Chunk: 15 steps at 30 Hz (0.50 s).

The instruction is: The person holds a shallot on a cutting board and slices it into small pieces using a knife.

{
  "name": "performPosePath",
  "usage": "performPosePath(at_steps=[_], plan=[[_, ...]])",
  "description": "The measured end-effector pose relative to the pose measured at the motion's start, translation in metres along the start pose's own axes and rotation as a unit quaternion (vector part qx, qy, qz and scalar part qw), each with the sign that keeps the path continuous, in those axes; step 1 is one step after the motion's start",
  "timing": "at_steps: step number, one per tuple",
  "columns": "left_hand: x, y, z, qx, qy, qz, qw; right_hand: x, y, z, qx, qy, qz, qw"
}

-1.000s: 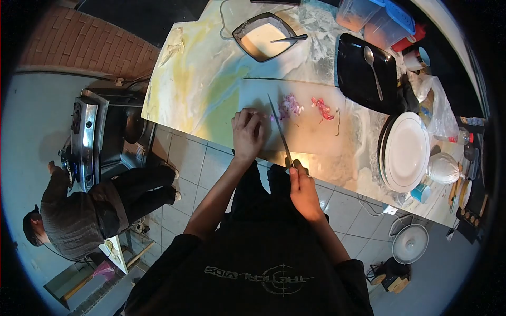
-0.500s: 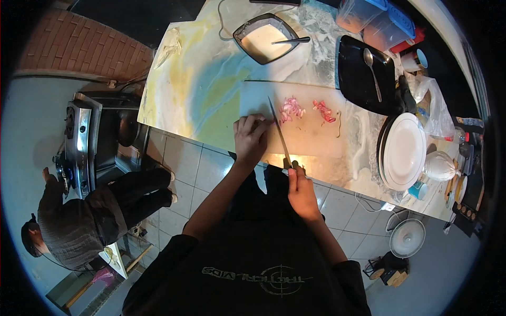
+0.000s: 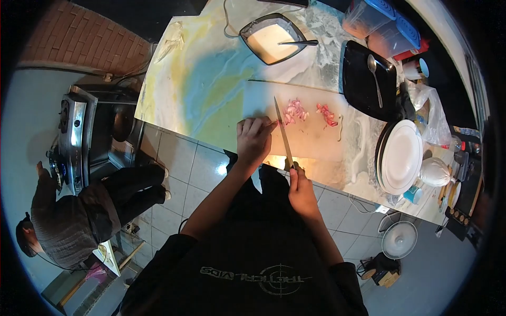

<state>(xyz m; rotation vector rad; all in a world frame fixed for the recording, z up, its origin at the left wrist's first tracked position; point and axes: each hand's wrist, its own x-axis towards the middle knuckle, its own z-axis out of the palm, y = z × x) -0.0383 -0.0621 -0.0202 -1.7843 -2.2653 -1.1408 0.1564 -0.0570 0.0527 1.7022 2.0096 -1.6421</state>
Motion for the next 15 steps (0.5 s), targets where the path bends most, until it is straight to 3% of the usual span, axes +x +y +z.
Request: performPosePath(at_steps=[14, 15], plan=[[0.01, 0.008, 0.004, 0.029, 0.014, -0.045, 0.998, 0.005, 0.006, -0.022, -0.015, -0.001, -0.027, 1.0], [0.01, 0.009, 0.005, 0.029, 0.014, -0.046, 0.998, 0.006, 0.009, -0.021, -0.02, 0.017, -0.064, 0.998]])
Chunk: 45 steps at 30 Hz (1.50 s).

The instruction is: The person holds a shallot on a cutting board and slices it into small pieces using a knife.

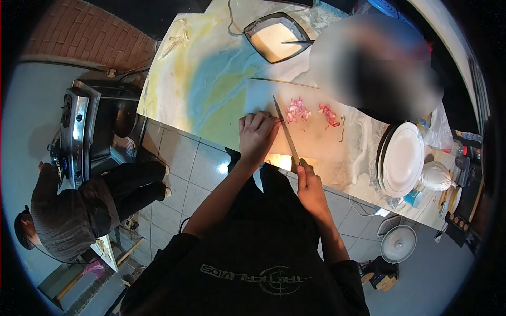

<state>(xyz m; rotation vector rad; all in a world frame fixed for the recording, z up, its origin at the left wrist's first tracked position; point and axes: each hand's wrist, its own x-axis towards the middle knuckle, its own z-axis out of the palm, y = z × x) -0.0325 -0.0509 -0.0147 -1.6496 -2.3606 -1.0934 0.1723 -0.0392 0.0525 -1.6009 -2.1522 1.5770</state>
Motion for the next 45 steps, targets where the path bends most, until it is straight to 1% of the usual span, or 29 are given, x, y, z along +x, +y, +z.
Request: performPosePath(at_steps=[1, 2, 4, 7, 14, 22, 31, 35, 37, 40, 43, 45], plan=[[0.0, 0.0, 0.0, -0.001, 0.001, -0.004, 1.0, 0.001, 0.001, 0.0, -0.006, 0.019, -0.037, 0.999], [0.0, 0.0, 0.001, -0.003, 0.002, -0.008, 1.0, 0.001, 0.002, -0.002, -0.006, 0.019, -0.037, 0.999], [0.0, 0.001, 0.0, -0.007, -0.002, -0.015, 1.0, 0.001, -0.009, -0.008, 0.003, -0.024, 0.024, 0.999], [0.0, 0.001, 0.0, -0.011, -0.011, -0.024, 1.0, 0.002, -0.003, -0.006, -0.006, -0.015, 0.007, 1.0], [0.0, 0.002, -0.001, -0.014, -0.012, -0.028, 0.999, 0.003, -0.004, -0.011, -0.007, -0.016, 0.011, 1.0], [0.001, 0.001, -0.001, -0.013, -0.016, -0.027, 0.999, 0.004, 0.001, -0.009, -0.027, -0.002, -0.008, 1.0], [0.001, 0.0, 0.001, -0.023, -0.007, -0.03, 0.999, 0.005, -0.012, -0.014, -0.037, -0.039, 0.026, 0.998], [0.001, -0.003, 0.003, -0.033, 0.001, -0.037, 0.999, 0.007, -0.014, -0.01, -0.036, -0.032, 0.025, 0.999], [0.0, -0.003, 0.003, -0.036, -0.004, -0.037, 0.999, 0.007, -0.011, -0.005, -0.035, -0.008, -0.004, 0.999], [0.0, -0.003, 0.0, -0.047, -0.013, -0.043, 0.998, 0.009, -0.011, -0.001, -0.029, 0.005, -0.022, 0.999], [-0.001, -0.001, 0.0, -0.058, -0.019, -0.06, 0.996, 0.014, -0.012, -0.001, -0.025, -0.014, -0.006, 1.0], [0.0, -0.002, 0.0, -0.058, -0.016, -0.073, 0.996, 0.013, -0.008, 0.005, -0.026, -0.002, -0.012, 1.0]])
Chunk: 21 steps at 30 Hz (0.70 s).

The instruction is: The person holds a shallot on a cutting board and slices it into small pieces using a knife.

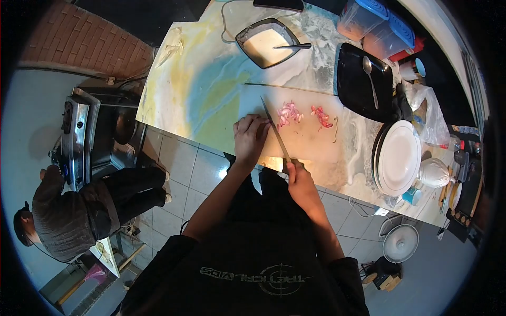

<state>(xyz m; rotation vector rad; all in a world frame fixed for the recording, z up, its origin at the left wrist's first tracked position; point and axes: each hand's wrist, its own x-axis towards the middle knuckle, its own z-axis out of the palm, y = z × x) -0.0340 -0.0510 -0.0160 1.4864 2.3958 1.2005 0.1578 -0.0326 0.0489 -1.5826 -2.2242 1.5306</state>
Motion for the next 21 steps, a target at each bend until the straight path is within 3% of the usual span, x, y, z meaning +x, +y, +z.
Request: performPosePath(at_steps=[21], plan=[[-0.003, 0.003, -0.002, -0.001, -0.015, 0.004, 1.0, -0.006, 0.008, 0.009, 0.001, 0.02, -0.016, 1.0]])
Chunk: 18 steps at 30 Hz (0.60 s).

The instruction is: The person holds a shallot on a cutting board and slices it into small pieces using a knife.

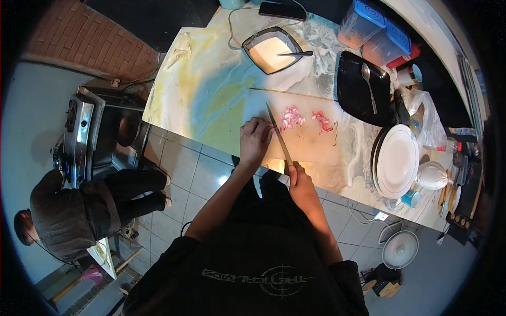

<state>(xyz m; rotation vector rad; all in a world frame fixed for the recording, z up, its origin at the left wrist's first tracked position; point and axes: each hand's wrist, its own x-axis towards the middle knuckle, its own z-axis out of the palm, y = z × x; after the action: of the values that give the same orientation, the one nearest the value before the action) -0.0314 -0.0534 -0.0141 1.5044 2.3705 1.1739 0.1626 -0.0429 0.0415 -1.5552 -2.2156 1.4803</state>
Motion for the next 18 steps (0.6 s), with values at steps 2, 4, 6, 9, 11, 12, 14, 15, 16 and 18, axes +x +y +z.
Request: performPosePath(at_steps=[2, 4, 6, 9, 11, 12, 14, 15, 16, 18], plan=[[0.003, 0.001, -0.002, -0.029, -0.008, -0.018, 0.999, 0.002, -0.002, 0.006, 0.014, 0.015, -0.006, 1.0], [0.008, -0.001, 0.0, -0.053, -0.012, -0.017, 0.998, 0.004, -0.004, 0.013, 0.032, 0.021, 0.018, 0.999], [0.013, 0.0, -0.006, -0.105, -0.016, -0.004, 0.994, 0.004, -0.01, 0.022, 0.048, 0.035, 0.025, 0.998], [0.017, -0.001, -0.01, -0.07, -0.048, 0.018, 0.996, -0.006, -0.017, 0.032, 0.039, 0.08, 0.034, 0.995], [0.021, -0.006, -0.005, -0.092, -0.035, 0.045, 0.994, -0.013, -0.024, 0.032, 0.019, 0.107, 0.025, 0.994], [0.021, -0.006, -0.008, -0.107, -0.053, 0.034, 0.992, -0.018, -0.029, 0.032, 0.026, 0.099, 0.048, 0.994], [0.02, -0.012, -0.011, -0.137, -0.078, 0.023, 0.987, -0.025, -0.037, 0.034, 0.023, 0.072, 0.089, 0.993], [0.021, -0.014, -0.009, -0.138, -0.081, 0.024, 0.987, -0.024, -0.038, 0.038, 0.024, 0.074, 0.092, 0.993], [0.022, -0.016, -0.007, -0.144, -0.075, 0.033, 0.986, -0.023, -0.04, 0.041, 0.033, 0.082, 0.096, 0.992], [0.022, -0.017, -0.009, -0.152, -0.072, 0.041, 0.985, -0.02, -0.04, 0.047, 0.043, 0.09, 0.102, 0.99]])
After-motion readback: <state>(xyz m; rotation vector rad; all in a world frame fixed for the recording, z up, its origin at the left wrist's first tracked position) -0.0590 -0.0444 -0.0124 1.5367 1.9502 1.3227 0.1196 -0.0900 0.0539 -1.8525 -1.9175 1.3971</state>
